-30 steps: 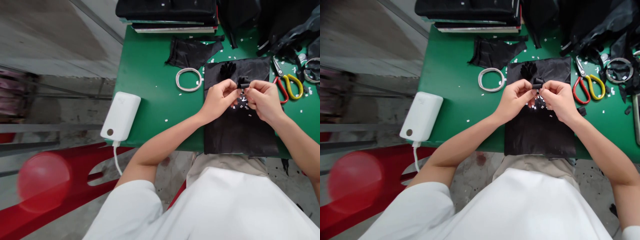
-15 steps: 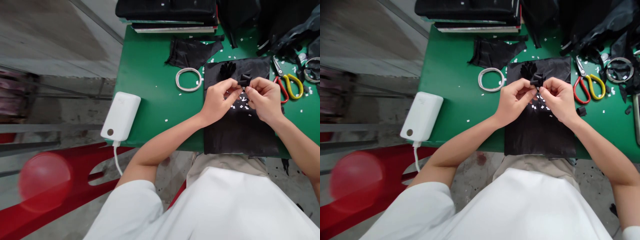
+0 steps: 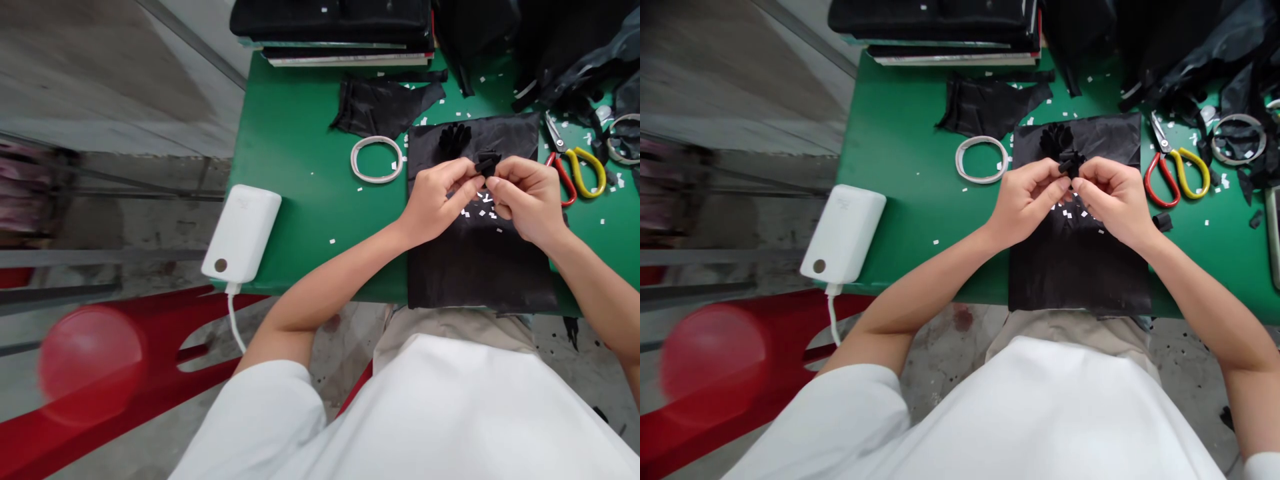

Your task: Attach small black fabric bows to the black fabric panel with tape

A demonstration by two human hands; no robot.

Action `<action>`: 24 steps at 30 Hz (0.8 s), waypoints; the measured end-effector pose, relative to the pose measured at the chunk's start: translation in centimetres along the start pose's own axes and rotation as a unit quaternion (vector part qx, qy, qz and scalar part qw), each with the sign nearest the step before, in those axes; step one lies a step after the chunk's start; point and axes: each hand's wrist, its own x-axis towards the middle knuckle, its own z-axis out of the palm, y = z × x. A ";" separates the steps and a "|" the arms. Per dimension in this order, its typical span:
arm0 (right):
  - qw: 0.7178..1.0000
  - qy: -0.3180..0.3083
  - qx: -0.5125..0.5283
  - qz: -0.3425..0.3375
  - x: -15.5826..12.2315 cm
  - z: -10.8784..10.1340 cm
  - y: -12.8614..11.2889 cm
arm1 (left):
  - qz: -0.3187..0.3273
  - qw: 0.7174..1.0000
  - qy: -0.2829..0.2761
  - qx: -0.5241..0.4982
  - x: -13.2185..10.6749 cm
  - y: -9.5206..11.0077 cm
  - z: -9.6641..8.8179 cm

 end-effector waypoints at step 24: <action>0.998 0.006 0.029 0.048 0.1 0.3 0.0 | -0.013 1.000 -0.002 -0.011 0.0 0.3 0.0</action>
